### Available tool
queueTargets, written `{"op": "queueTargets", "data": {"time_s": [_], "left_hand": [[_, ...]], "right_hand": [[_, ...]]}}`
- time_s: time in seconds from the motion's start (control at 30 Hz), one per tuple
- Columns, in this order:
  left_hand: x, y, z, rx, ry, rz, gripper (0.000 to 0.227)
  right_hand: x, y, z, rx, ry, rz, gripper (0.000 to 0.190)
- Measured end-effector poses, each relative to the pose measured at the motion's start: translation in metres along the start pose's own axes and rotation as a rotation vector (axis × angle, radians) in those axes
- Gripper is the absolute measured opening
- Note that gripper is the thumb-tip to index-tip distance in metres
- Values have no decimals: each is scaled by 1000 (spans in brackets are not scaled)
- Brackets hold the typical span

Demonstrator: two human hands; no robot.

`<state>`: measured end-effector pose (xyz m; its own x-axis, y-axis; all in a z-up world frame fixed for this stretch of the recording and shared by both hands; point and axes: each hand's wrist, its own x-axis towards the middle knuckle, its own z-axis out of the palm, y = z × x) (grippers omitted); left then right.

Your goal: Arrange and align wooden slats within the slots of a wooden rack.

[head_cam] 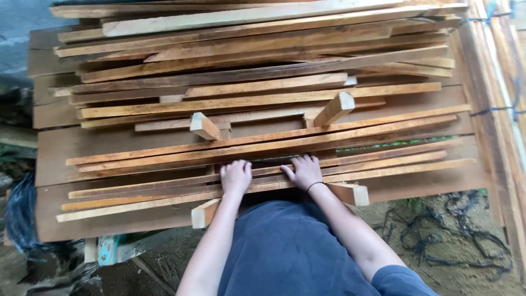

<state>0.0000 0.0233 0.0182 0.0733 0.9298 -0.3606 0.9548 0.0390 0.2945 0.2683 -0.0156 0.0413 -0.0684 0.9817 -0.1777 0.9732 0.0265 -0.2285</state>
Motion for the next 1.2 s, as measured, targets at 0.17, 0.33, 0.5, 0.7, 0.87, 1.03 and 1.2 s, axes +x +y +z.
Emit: {"op": "queueTargets", "data": {"time_s": [0.17,0.33,0.5,0.7,0.87,1.03,1.2], "left_hand": [[-3,-2,13,65,-53,11,58],[5,4,24,104,125,49,53],[-2,2,21,118,216,108,51],[-9,12,-9,172,-106,6,68],[-21,14,-3,224,41,66,59],[-11,3,16,261,247,175,53],[-11,-8,37,191,538,304,43]], "right_hand": [[3,6,2,19,35,-32,49],[7,4,3,0,90,-34,49],[7,5,8,15,58,-21,52],[1,-3,-4,40,-194,39,62],[-4,-10,-10,6,-217,65,64],[10,-15,-31,-2,-350,94,79],[0,-4,3,-16,155,-57,57]]}}
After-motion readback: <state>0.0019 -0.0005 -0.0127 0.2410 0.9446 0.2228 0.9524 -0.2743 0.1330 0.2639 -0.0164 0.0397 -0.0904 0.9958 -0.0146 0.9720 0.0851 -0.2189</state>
